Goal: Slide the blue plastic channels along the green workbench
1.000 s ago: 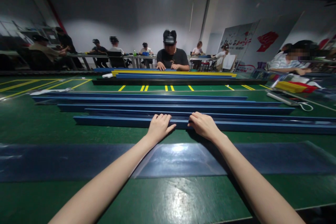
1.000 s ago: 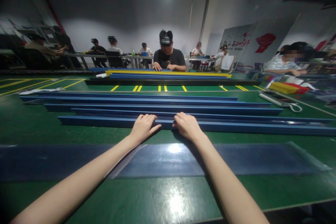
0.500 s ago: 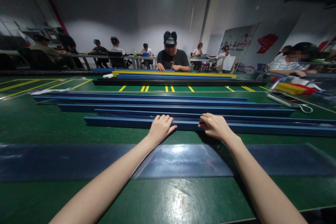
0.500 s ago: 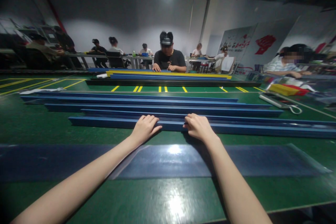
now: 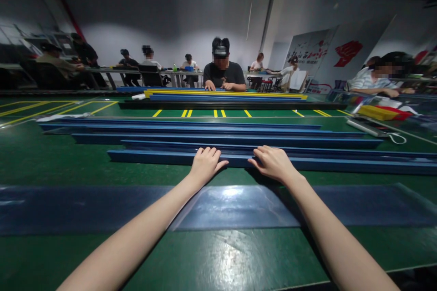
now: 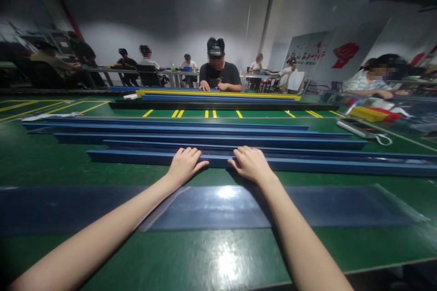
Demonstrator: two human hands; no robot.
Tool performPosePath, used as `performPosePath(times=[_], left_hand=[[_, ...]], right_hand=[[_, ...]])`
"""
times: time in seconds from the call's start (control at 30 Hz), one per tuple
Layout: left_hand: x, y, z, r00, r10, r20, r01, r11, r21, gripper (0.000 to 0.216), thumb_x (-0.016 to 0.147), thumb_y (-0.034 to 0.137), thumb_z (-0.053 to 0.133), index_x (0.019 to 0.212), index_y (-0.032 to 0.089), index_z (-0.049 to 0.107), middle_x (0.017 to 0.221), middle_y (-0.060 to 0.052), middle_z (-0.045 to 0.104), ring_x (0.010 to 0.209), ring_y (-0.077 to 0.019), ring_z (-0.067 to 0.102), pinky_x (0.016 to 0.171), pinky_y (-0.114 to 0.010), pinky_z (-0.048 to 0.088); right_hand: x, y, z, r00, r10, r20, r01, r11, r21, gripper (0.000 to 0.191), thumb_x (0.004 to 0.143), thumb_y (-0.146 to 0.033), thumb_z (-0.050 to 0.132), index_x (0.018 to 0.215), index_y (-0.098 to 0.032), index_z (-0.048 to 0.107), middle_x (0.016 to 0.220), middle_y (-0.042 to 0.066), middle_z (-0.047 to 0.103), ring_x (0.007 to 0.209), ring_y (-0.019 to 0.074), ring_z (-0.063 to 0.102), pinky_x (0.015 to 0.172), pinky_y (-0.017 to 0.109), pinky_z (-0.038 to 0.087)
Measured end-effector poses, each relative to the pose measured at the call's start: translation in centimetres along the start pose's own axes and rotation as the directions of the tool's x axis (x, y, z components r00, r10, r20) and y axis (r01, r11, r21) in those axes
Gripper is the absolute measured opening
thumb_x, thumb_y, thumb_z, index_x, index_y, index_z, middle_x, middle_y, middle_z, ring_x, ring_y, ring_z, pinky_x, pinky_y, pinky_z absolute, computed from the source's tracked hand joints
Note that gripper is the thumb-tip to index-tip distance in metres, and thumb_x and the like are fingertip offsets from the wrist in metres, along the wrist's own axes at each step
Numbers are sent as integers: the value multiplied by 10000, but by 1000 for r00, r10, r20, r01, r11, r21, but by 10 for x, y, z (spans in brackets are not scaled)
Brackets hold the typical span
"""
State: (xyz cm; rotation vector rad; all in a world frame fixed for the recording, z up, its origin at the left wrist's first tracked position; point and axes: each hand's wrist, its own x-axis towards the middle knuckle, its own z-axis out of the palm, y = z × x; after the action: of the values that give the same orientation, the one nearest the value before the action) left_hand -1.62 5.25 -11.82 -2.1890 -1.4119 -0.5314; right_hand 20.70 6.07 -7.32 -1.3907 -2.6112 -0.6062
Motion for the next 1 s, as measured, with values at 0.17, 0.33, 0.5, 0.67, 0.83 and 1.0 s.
performPosePath(times=[0.17,0.33,0.5,0.67,0.83,1.0], left_hand=[[0,1,-2,1000,-2,8,2,1000,-13,353,834,486,419,801,166,563,796,-71,608,766,-210,519,665,-329,304],[1,1,-2,1000,-5,8,6,1000,-17,345,834,480,422,795,167,561,791,-72,609,764,-213,522,664,-334,310],[0,-1,-1,1000,7,10,-7,999,-50,337,838,470,423,820,157,546,802,-67,618,766,-207,529,692,-333,323],[0,-2,-2,999,34,-25,-37,988,-147,259,845,397,457,894,153,527,861,-43,624,803,-184,538,727,-311,336],[0,-1,-3,994,97,-59,-105,979,-175,229,856,335,445,960,145,519,938,-63,608,878,-190,525,754,-303,347],[0,0,-1,987,140,-79,-151,978,-147,222,853,327,449,959,148,528,957,-64,598,900,-193,514,764,-307,346]], right_hand=[[6,-17,5,994,-59,-90,59,998,-8,253,860,-376,433,827,-159,556,826,87,603,806,191,525,639,272,310],[11,-22,12,990,-76,-122,82,996,46,183,844,-335,485,806,-166,545,809,65,595,788,170,513,628,258,306],[12,-18,17,991,-29,-133,43,994,103,220,844,-369,483,761,-174,540,783,44,595,764,154,512,580,249,293],[14,-16,12,996,-2,-84,12,993,116,206,825,-372,512,766,-177,545,800,44,610,785,161,525,544,251,272],[11,-11,4,999,26,-23,-23,994,110,197,805,-374,528,765,-183,547,805,43,618,780,165,542,518,253,245],[4,-2,2,998,68,-5,-68,994,84,191,795,-367,526,739,-186,537,789,25,620,770,161,557,505,259,217]])
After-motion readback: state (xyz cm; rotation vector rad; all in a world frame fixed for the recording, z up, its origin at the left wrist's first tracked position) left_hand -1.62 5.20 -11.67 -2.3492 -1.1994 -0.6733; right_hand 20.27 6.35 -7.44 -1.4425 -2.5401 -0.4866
